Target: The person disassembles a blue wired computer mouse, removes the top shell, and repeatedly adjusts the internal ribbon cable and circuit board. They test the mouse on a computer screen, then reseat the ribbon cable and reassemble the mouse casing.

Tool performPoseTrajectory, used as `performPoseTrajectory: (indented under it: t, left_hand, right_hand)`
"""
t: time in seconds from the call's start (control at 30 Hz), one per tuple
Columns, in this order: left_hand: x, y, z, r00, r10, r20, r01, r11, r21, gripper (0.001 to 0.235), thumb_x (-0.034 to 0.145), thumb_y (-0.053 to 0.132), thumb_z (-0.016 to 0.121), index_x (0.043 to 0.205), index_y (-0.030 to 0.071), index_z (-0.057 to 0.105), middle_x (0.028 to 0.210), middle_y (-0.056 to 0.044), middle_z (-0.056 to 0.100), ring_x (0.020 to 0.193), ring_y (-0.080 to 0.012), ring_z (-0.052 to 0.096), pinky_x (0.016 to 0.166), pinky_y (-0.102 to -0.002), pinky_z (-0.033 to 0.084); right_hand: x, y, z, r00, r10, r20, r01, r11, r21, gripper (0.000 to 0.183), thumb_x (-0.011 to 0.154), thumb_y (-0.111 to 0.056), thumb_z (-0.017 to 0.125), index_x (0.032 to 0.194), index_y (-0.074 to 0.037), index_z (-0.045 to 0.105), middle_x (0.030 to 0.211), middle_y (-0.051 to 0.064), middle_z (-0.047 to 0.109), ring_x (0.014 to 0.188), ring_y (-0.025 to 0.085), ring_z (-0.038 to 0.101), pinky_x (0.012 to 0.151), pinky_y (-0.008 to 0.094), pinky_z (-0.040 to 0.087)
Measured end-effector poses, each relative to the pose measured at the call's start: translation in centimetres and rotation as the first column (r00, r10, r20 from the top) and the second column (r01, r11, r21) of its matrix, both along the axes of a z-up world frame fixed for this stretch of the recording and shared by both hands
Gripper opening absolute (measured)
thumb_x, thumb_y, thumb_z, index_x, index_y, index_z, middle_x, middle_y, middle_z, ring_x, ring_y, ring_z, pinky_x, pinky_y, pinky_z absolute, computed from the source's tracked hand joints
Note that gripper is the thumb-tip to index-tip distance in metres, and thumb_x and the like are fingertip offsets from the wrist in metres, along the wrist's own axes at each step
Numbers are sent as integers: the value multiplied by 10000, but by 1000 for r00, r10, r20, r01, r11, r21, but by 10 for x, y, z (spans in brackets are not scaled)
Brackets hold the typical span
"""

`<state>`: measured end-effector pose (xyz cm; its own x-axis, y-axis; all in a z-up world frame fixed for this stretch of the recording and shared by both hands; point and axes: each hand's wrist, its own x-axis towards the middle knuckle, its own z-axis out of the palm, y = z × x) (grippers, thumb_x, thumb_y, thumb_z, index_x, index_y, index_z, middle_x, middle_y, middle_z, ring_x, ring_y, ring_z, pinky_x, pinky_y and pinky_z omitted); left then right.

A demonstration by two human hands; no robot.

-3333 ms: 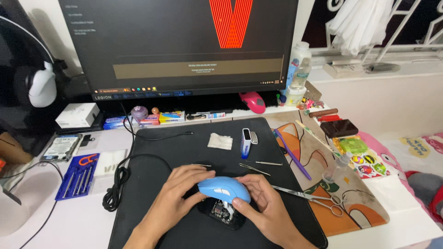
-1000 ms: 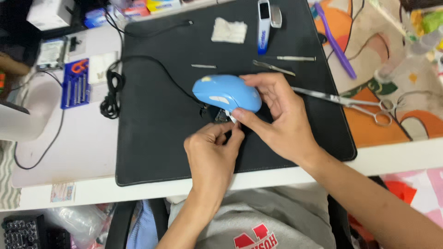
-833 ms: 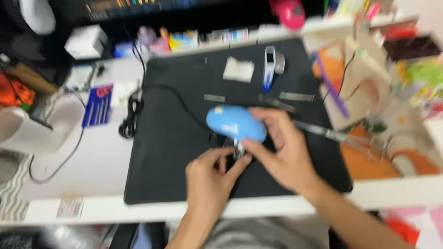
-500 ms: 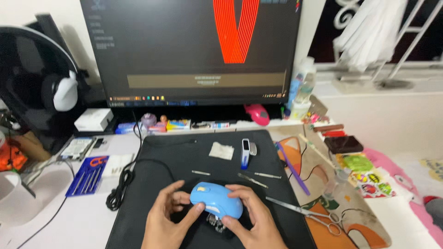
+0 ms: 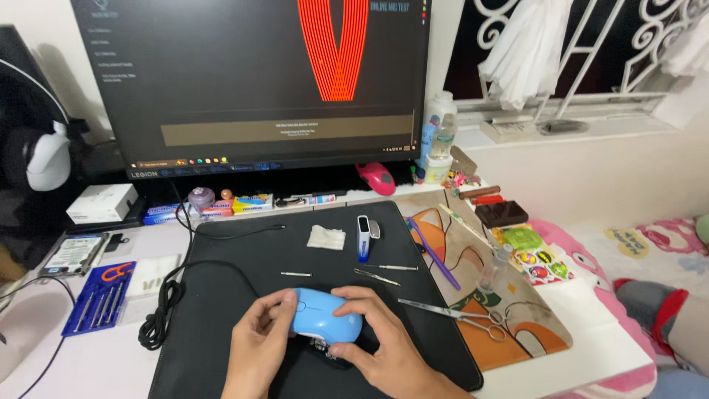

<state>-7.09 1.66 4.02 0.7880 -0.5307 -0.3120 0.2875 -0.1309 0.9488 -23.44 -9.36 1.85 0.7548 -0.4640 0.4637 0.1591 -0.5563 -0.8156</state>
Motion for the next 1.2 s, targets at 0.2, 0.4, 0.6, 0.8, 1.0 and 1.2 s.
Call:
performPoseTrajectory:
  t: [0.2, 0.4, 0.6, 0.8, 1.0, 1.2]
  left_hand:
    - [-9, -4, 1, 983, 32, -182, -50, 994, -96, 413, 1044, 263, 550, 1336, 16, 705, 1150, -113, 646, 1013, -209, 588, 845, -370, 518]
    - [-28, -11, 28, 859, 38, -510, -142, 976, -166, 531, 1051, 346, 476, 1400, -26, 621, 1241, -204, 669, 1142, -292, 623, 999, -439, 517]
    - [-4, -17, -34, 918, -50, -393, -57, 965, -256, 295, 1046, 247, 617, 1138, -27, 679, 911, -132, 568, 861, -265, 557, 793, -415, 479]
    - [-18, -12, 8, 915, 10, -403, -72, 988, -137, 306, 1022, 212, 615, 1196, -25, 702, 1062, -130, 630, 1022, -242, 580, 930, -389, 463]
    - [1, -27, -65, 931, 88, -354, -205, 930, -306, 307, 1039, 153, 623, 1070, -129, 742, 919, -209, 674, 882, -261, 611, 805, -390, 498]
    - [-7, -23, -8, 852, 106, -513, -186, 977, -108, 223, 996, 166, 704, 1070, -44, 718, 876, -151, 570, 836, -306, 584, 772, -437, 428]
  right_hand:
    - [0, 1, -2, 999, -5, 36, 7, 999, -50, 334, 911, -240, 780, 1195, -178, 617, 1453, 95, 579, 1330, 275, 591, 1018, 411, 477]
    - [0, 2, -1, 999, -21, 33, 22, 999, -34, 329, 914, -258, 781, 1192, -182, 622, 1459, 107, 557, 1330, 288, 585, 1020, 437, 488]
    - [1, 1, -4, 1000, -14, 3, 14, 1000, -26, 367, 899, -259, 802, 1209, -185, 621, 1447, 100, 552, 1349, 277, 565, 1047, 431, 485]
    - [-1, 2, -1, 1000, -3, 25, 5, 997, -73, 357, 912, -250, 787, 1216, -171, 619, 1438, 127, 540, 1347, 295, 568, 1015, 426, 501]
    - [1, 1, -2, 996, -39, 80, 50, 987, -150, 368, 845, -227, 864, 1139, -124, 667, 1355, 133, 600, 1284, 281, 629, 1069, 404, 452]
    - [4, -2, -17, 983, -168, -74, 163, 984, -68, 410, 809, -357, 904, 1157, -222, 735, 1336, 24, 666, 1245, 193, 693, 975, 367, 523]
